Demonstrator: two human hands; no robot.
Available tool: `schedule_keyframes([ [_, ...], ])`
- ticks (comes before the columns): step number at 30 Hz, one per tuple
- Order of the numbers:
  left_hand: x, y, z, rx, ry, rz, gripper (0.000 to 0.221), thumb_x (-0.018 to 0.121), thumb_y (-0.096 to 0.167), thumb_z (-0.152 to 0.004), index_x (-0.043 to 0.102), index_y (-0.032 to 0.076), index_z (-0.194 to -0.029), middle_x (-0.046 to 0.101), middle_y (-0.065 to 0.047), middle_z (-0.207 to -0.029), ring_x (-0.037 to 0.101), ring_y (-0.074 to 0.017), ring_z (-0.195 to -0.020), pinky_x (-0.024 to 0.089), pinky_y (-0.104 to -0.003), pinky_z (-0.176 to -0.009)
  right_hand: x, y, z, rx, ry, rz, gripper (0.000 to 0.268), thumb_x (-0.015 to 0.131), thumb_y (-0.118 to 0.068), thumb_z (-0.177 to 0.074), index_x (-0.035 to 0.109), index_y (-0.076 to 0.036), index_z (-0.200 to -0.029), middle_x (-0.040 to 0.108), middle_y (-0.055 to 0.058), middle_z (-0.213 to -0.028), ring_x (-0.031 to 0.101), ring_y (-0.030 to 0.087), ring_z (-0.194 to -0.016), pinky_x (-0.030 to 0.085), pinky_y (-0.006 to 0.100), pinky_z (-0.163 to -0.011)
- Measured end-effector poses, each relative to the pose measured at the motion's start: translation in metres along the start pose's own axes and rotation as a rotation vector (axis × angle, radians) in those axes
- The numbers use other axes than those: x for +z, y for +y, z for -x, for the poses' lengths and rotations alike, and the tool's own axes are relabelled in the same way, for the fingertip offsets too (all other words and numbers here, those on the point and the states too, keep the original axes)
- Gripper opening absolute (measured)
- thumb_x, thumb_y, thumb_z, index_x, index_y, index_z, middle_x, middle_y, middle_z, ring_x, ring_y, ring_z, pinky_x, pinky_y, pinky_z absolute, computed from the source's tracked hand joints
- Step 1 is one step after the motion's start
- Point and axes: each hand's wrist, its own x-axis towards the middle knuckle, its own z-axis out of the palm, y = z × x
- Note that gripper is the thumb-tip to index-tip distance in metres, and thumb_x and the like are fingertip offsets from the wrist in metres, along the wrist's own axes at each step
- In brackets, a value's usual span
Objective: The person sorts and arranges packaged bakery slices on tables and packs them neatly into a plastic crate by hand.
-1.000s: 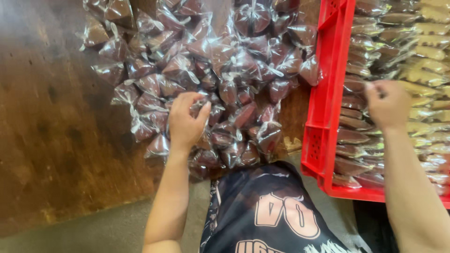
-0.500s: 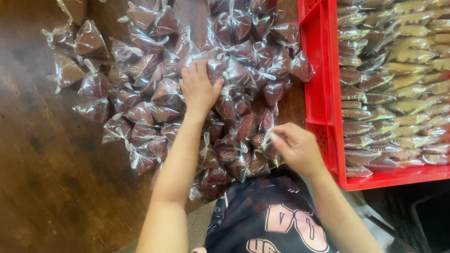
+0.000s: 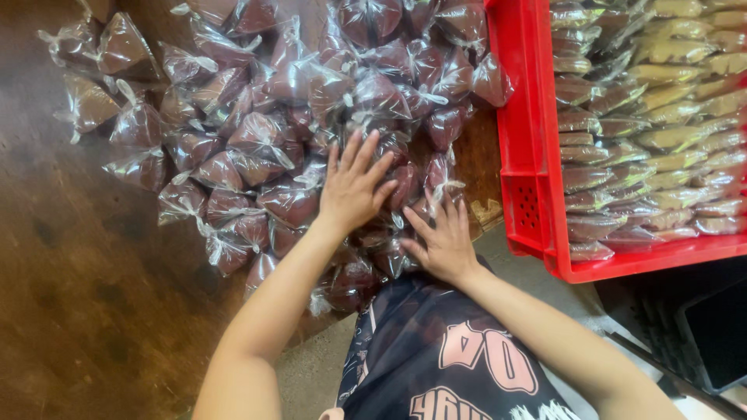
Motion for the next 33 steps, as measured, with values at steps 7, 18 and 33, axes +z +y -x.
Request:
schedule_keyframes([
  [7, 0.040, -0.056, -0.070, -0.003, 0.107, -0.238, 0.028, 0.069, 0.030, -0.104, 0.063, 0.024, -0.130, 0.030, -0.008, -0.169, 0.028, -0.0409, -0.152, 0.020, -0.066, -0.123, 0.041, 0.059, -0.073, -0.046, 0.108, 0.135, 0.041, 0.072, -0.028, -0.097, 0.060, -0.022, -0.135, 0.038, 0.021, -0.162, 0.038, 0.047, -0.141, 0.034, 0.064, -0.114],
  [18, -0.037, 0.003, 0.000, 0.020, 0.100, 0.144, 0.026, 0.075, 0.017, -0.090, 0.067, 0.008, -0.114, 0.062, -0.014, -0.134, 0.057, -0.0376, -0.129, 0.046, -0.050, -0.108, -0.013, 0.019, -0.077, 0.099, 0.186, -0.207, 0.035, 0.073, -0.014, -0.096, 0.062, -0.012, -0.129, 0.066, 0.012, -0.125, 0.061, 0.032, -0.118, 0.052, 0.046, -0.104],
  [33, -0.007, 0.024, 0.103, -0.195, 0.051, 0.038, 0.061, 0.073, 0.034, -0.095, 0.051, 0.022, -0.152, 0.032, -0.019, -0.164, 0.029, -0.0447, -0.153, 0.031, -0.063, -0.121, -0.047, 0.027, -0.101, 0.641, -0.341, -1.194, 0.065, 0.083, -0.012, -0.075, 0.055, -0.013, -0.134, 0.068, 0.015, -0.121, 0.072, 0.033, -0.101, 0.060, 0.043, -0.080],
])
